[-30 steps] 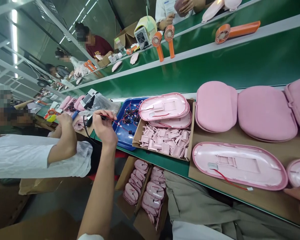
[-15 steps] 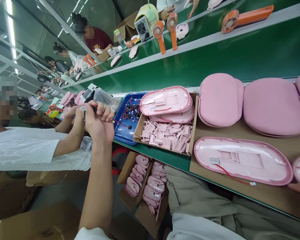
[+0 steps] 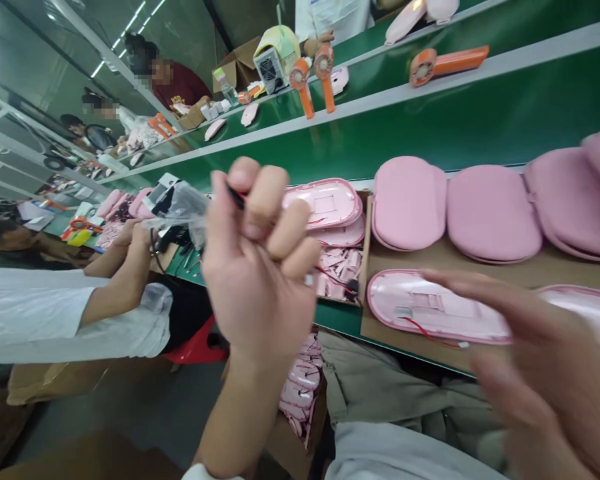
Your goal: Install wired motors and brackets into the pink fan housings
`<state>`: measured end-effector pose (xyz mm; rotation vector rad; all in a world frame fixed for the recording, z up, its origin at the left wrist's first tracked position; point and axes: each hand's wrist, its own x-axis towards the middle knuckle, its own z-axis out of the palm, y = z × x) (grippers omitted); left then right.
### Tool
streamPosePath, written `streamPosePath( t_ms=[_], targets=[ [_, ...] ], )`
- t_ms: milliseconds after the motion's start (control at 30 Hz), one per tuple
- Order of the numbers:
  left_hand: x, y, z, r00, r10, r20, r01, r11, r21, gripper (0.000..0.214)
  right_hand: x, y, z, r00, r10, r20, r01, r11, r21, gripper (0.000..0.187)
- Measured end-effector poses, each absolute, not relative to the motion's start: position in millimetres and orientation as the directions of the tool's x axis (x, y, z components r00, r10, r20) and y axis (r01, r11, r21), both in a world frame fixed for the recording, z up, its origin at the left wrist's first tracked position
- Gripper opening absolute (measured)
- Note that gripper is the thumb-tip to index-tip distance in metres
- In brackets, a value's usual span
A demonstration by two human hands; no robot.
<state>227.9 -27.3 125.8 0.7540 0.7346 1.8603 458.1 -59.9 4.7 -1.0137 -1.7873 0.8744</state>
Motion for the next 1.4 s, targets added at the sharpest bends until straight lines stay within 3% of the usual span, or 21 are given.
streamPosePath(
  t_ms=[133,233,400,600,733,900,1033,1100,1200,1300,1400],
  targets=[
    [277.3,-20.9,102.2,-0.186,0.981,0.056,-0.659,-0.167,0.734,0.041,414.5,-55.7,41.4,-0.360,0.891,0.276,0.154,0.348,-0.925,0.026],
    [296.2,-12.7,88.1,-0.172,0.985,-0.003,-0.651,-0.112,0.751,0.037,419.4,-51.3,39.4,-0.301,0.936,0.184,0.082,0.218,-0.973,0.033],
    [305.7,-2.4,70.2,-0.216,0.976,-0.015,-0.594,-0.119,0.795,0.034,440.0,-51.8,28.1,-0.169,0.976,0.136,0.066,0.149,-0.987,0.033],
    [309.4,-12.1,48.2,-0.007,0.997,-0.074,-0.291,0.069,0.954,0.029,442.6,-47.7,27.2,-0.049,0.996,0.081,-0.030,0.080,-0.996,0.032],
    [310.1,-22.8,42.0,0.214,0.956,-0.202,-0.170,0.240,0.956,0.022,447.8,-40.7,28.8,0.029,0.999,0.021,-0.085,0.024,-0.996,0.038],
    [307.8,-26.6,41.8,0.296,0.908,-0.296,-0.380,0.397,0.836,0.021,463.9,-30.5,28.1,-0.097,0.995,-0.032,-0.071,-0.039,-0.997,0.035],
    [300.2,-24.0,42.9,0.208,0.915,-0.345,-0.544,0.402,0.737,0.019,479.2,-29.7,31.2,-0.134,0.991,-0.023,0.083,-0.012,-0.996,0.039],
    [297.5,-24.2,42.9,0.241,0.898,-0.369,-0.548,0.439,0.712,0.018,484.7,-29.9,34.7,-0.239,0.969,-0.054,0.147,-0.019,-0.989,0.044],
    [298.1,-26.8,41.4,0.291,0.884,-0.367,-0.458,0.465,0.757,0.031,489.1,-29.3,38.2,-0.423,0.892,-0.159,0.164,-0.097,-0.982,0.050],
    [301.1,-29.0,39.6,0.187,0.936,-0.299,-0.394,0.351,0.850,0.040,490.3,-29.9,35.9,-0.477,0.858,-0.191,0.186,-0.114,-0.976,0.048],
    [300.7,-29.5,40.0,0.103,0.965,-0.242,-0.383,0.263,0.885,0.035,489.5,-32.5,29.2,-0.505,0.841,-0.192,0.284,-0.048,-0.958,0.045]
  ],
)
